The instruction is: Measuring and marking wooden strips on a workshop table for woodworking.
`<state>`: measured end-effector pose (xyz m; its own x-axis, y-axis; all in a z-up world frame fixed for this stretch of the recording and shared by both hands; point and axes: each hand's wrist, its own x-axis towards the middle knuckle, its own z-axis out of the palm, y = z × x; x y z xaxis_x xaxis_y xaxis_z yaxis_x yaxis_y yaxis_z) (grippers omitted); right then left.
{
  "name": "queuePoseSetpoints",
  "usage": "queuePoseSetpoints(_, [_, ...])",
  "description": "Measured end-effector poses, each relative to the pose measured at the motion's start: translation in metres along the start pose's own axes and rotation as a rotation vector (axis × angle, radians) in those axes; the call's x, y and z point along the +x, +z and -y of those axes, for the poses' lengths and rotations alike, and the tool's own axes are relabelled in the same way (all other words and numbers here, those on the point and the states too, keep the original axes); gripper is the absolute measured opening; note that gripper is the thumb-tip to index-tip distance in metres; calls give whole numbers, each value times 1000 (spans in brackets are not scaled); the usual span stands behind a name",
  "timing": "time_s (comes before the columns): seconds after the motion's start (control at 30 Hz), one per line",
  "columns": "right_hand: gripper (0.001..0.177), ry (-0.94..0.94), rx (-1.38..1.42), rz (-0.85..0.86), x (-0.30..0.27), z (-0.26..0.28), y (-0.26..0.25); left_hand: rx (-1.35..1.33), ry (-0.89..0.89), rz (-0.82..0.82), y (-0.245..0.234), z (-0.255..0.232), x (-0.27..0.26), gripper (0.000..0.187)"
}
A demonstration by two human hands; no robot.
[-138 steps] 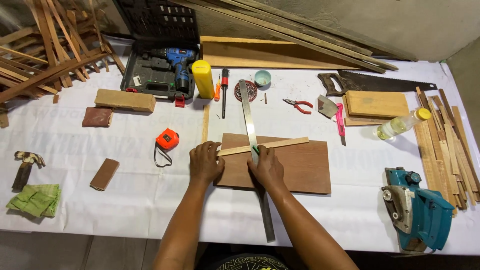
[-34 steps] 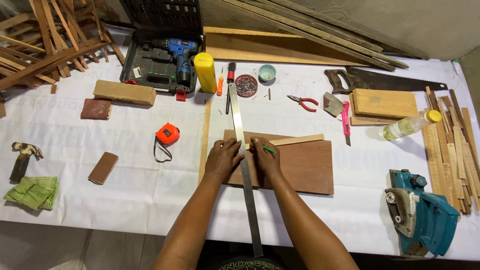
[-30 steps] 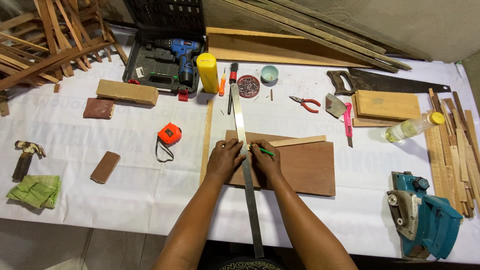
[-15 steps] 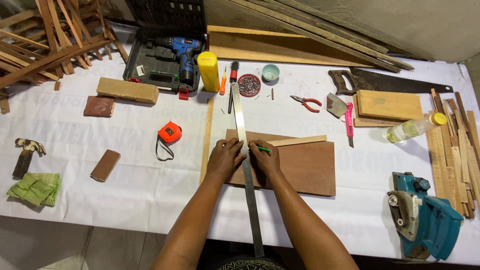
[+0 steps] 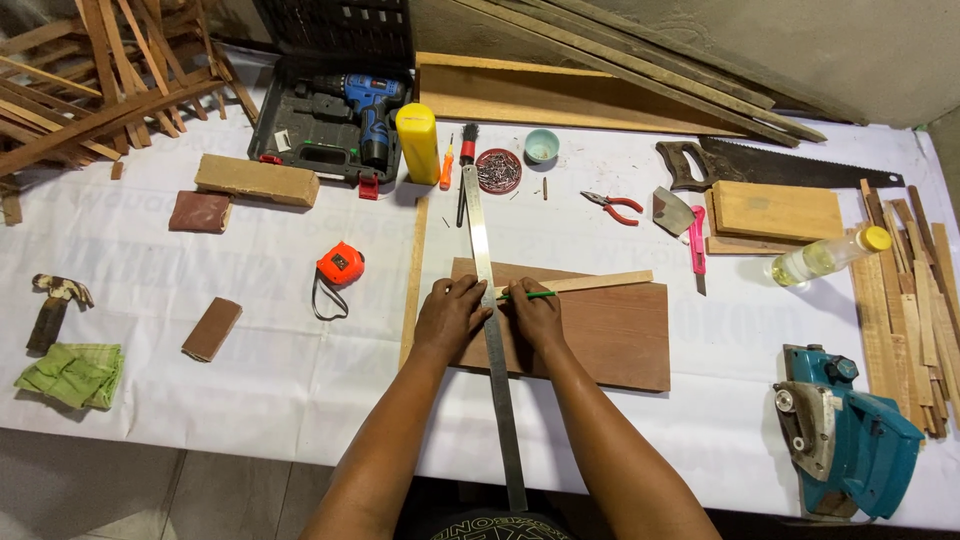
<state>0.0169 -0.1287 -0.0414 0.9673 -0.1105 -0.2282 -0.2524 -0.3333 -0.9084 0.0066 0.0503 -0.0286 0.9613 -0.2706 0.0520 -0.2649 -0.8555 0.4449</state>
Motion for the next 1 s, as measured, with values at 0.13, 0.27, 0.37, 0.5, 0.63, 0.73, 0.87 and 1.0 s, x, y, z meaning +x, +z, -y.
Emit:
queuePoseSetpoints(0.13, [53, 84, 117, -58, -2, -10, 2, -43, -3, 5, -4, -1, -1, 51])
queuePoseSetpoints(0.27, [40, 33, -325, -77, -17, 8, -4, -75, 31, -78, 3, 2, -5, 53])
queuePoseSetpoints(0.37, [31, -35, -340, -85, -22, 4, -5, -86, 56, -241, 1, -9, -7, 58])
queuePoseSetpoints(0.5, [23, -184, -360, -114, -29, -14, -3, -105, 135, -392, 5, -24, -6, 58])
queuePoseSetpoints(0.63, [21, -201, -429, -131, -48, 5, -12, -113, 99, -373, 11, -39, -12, 53])
queuePoseSetpoints(0.73, [21, -238, -561, -107, -51, 7, -18, -122, 52, -281, 11, -48, -15, 42])
queuePoseSetpoints(0.87, [22, -197, -616, -103, -53, 3, -27, -110, 67, -212, 15, -57, -18, 28])
queuePoseSetpoints(1.0, [22, -245, -660, -110, -46, -12, -39, -46, 81, -156, 27, -63, -10, 29])
